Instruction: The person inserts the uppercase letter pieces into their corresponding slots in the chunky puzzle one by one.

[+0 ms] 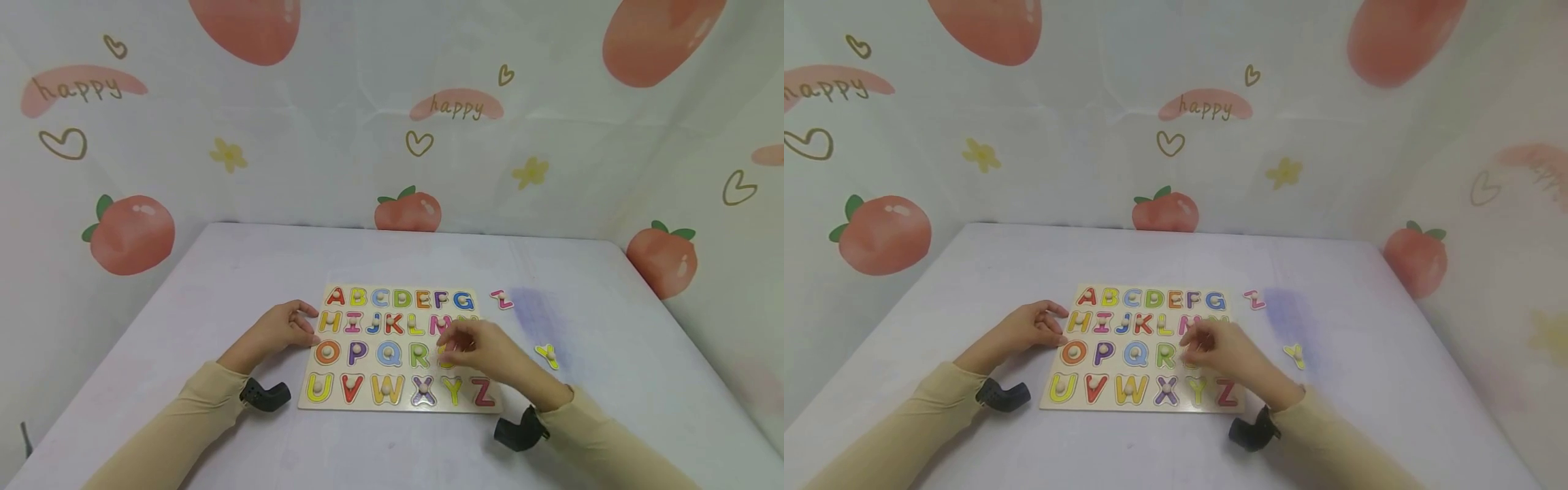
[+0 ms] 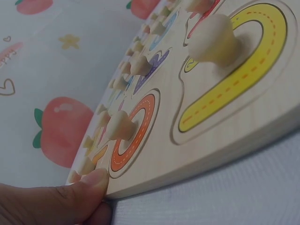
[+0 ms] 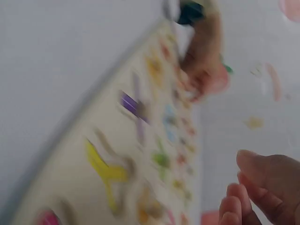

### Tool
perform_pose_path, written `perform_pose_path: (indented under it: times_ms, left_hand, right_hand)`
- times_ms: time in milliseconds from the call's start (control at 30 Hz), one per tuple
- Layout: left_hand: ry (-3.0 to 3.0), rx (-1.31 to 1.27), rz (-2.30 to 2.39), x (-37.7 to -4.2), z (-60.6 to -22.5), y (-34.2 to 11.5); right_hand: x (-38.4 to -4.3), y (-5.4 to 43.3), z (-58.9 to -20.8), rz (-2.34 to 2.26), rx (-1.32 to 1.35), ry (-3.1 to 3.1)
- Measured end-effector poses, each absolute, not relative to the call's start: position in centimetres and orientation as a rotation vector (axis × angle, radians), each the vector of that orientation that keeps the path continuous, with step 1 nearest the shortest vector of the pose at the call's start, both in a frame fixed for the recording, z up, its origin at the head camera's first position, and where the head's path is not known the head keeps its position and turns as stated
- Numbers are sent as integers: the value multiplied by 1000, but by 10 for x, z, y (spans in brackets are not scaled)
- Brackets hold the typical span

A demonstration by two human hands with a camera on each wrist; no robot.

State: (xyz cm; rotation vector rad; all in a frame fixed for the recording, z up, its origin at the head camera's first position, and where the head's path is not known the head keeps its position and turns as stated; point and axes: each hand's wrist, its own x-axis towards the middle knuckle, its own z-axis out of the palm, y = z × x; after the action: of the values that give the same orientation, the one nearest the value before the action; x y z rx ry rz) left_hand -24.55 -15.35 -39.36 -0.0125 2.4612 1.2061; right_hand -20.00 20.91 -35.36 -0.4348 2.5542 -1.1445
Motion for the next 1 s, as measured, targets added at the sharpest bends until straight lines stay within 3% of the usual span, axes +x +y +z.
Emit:
perform_pose_path:
  times_ms: [233, 433, 1000]
  left_hand:
    - [2465, -8, 1210, -245, -394, -154]
    - [2468, -1, 1213, -245, -395, -154]
    - [2468, -1, 1210, -243, -391, -152]
  right_hand:
    - [-221, 259, -336, -1259, -300, 2605]
    - [-229, 306, -345, -1117, -217, 2709]
    - [-197, 372, -381, -1025, -141, 2673]
